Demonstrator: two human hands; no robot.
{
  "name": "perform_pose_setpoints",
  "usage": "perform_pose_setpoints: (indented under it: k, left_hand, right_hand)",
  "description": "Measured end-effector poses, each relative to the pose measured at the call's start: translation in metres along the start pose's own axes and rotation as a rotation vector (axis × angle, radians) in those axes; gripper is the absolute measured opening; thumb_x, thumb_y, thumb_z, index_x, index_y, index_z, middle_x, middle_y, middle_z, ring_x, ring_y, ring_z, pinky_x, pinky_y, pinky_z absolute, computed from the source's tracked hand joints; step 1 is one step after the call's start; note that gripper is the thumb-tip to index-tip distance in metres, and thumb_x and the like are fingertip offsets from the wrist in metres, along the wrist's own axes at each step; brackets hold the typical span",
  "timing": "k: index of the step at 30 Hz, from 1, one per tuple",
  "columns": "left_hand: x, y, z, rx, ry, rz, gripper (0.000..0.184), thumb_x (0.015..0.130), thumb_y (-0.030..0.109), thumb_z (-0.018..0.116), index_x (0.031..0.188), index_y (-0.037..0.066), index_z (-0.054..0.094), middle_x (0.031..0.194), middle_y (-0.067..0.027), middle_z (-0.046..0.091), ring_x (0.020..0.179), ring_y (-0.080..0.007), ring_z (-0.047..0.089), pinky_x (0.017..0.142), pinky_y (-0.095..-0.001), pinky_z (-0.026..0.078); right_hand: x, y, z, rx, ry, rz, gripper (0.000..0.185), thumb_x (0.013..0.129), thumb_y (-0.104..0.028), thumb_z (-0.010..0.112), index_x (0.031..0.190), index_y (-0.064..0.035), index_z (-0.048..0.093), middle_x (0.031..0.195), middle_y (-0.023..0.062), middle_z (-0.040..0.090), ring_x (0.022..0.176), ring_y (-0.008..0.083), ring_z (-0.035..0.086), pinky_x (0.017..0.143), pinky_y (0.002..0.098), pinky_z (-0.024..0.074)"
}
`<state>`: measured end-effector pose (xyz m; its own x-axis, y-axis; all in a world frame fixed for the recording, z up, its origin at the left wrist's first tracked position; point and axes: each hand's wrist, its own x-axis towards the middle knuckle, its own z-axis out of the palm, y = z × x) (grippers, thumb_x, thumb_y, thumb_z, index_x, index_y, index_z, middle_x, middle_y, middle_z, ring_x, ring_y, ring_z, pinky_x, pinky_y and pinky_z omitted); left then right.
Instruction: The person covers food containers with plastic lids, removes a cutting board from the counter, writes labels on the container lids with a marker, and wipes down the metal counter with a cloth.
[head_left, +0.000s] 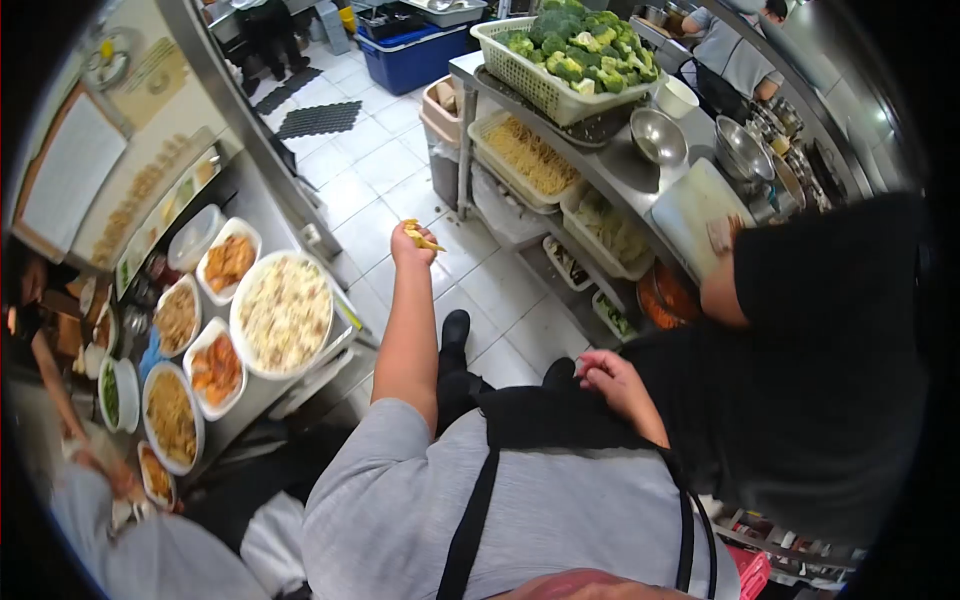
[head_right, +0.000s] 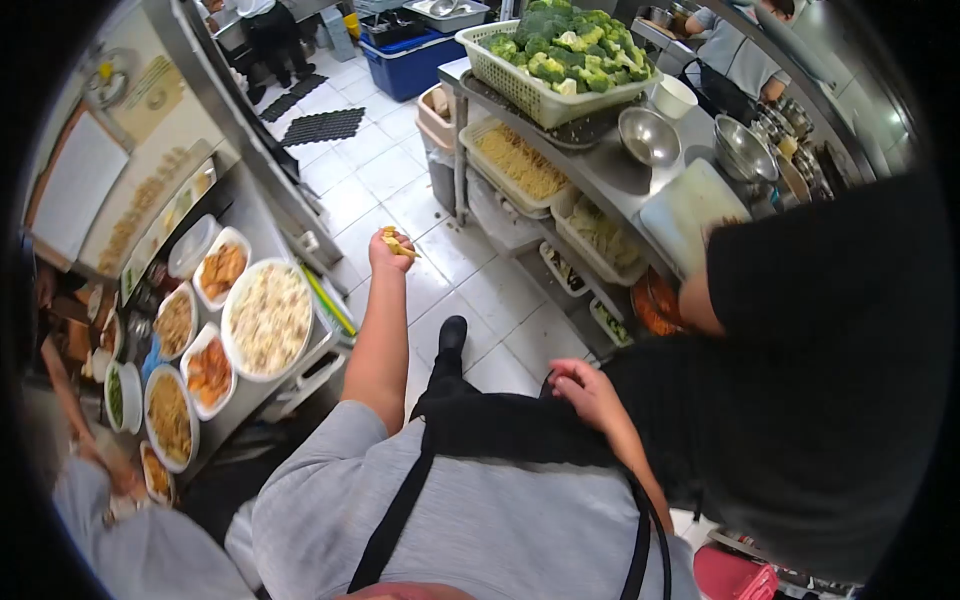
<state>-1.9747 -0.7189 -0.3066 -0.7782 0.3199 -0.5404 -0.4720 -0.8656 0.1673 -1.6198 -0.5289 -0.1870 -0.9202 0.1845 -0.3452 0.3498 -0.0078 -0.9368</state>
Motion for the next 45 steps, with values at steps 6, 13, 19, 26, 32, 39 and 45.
perform_pose_setpoints:
  k: [6,13,19,26,32,39,45]
  left_hand:
    - [0.194,0.022,0.036,-0.058,0.184,0.11,0.02,0.077,0.025,0.038,0.066,0.008,0.042,0.052,-0.0008,0.035,0.04,-0.0105,0.031,0.035,-0.0223,0.023]
    - [0.411,0.005,0.098,0.368,0.212,0.093,0.019,0.075,0.025,0.045,0.074,0.007,0.048,0.055,-0.0042,0.04,0.042,-0.0153,0.039,0.035,-0.0271,0.032]
    - [0.559,-0.009,0.15,0.586,0.262,0.065,0.015,0.072,0.015,0.044,0.074,0.001,0.05,0.065,-0.0094,0.049,0.051,-0.019,0.047,0.042,-0.0335,0.037]
    - [0.634,-0.049,0.163,0.777,0.177,0.516,0.019,0.074,0.017,0.043,0.083,0.001,0.048,0.079,-0.0107,0.048,0.071,-0.0215,0.043,0.063,-0.0372,0.034]
    - [0.618,-0.042,0.144,1.775,-0.033,0.908,0.036,0.077,0.028,0.041,0.104,0.004,0.044,0.105,-0.0112,0.043,0.096,-0.0262,0.04,0.084,-0.039,0.026]
    - [0.523,0.009,0.091,3.066,-0.179,0.806,0.046,0.074,0.03,0.048,0.117,0.019,0.041,0.11,-0.0104,0.049,0.098,-0.0244,0.047,0.081,-0.042,0.034]
    - [0.359,-0.152,-0.017,2.56,-0.835,0.676,0.043,0.075,0.031,0.049,0.115,0.016,0.041,0.105,-0.0118,0.051,0.095,-0.0238,0.049,0.079,-0.0386,0.037]
  right_hand:
    - [0.103,0.061,-0.039,0.074,0.187,0.44,0.027,0.079,-0.015,0.046,0.104,-0.0028,0.048,0.078,0.004,0.057,0.069,0.0072,0.049,0.061,0.0183,0.0384]
    - [0.166,0.127,-0.118,-0.37,0.288,0.705,0.029,0.079,-0.02,0.049,0.101,-0.0017,0.048,0.083,0.0051,0.057,0.07,0.013,0.053,0.068,0.0249,0.0406]
    - [0.206,0.083,-0.125,-0.312,0.407,0.835,0.025,0.076,-0.022,0.049,0.093,-0.0032,0.051,0.078,0.006,0.056,0.068,0.0152,0.053,0.066,0.027,0.0407]
    - [0.217,0.07,-0.125,-0.324,0.428,0.899,0.023,0.073,-0.025,0.05,0.083,-0.0049,0.054,0.073,0.0069,0.056,0.065,0.0178,0.053,0.064,0.0295,0.0408]
    - [0.194,0.078,-0.11,-0.333,0.462,0.804,0.023,0.071,-0.028,0.05,0.075,-0.0064,0.056,0.068,0.0078,0.055,0.063,0.02,0.053,0.062,0.0316,0.0409]
    - [0.085,0.148,-0.075,-0.629,0.557,0.564,0.024,0.07,-0.029,0.046,0.069,-0.0086,0.06,0.065,0.0125,0.055,0.06,0.0283,0.054,0.058,0.0372,0.0422]
    - [0.018,0.2,-0.028,-0.587,0.546,0.486,0.02,0.068,-0.023,0.049,0.064,-0.0052,0.057,0.062,0.0128,0.056,0.06,0.0251,0.053,0.054,0.0354,0.0415]
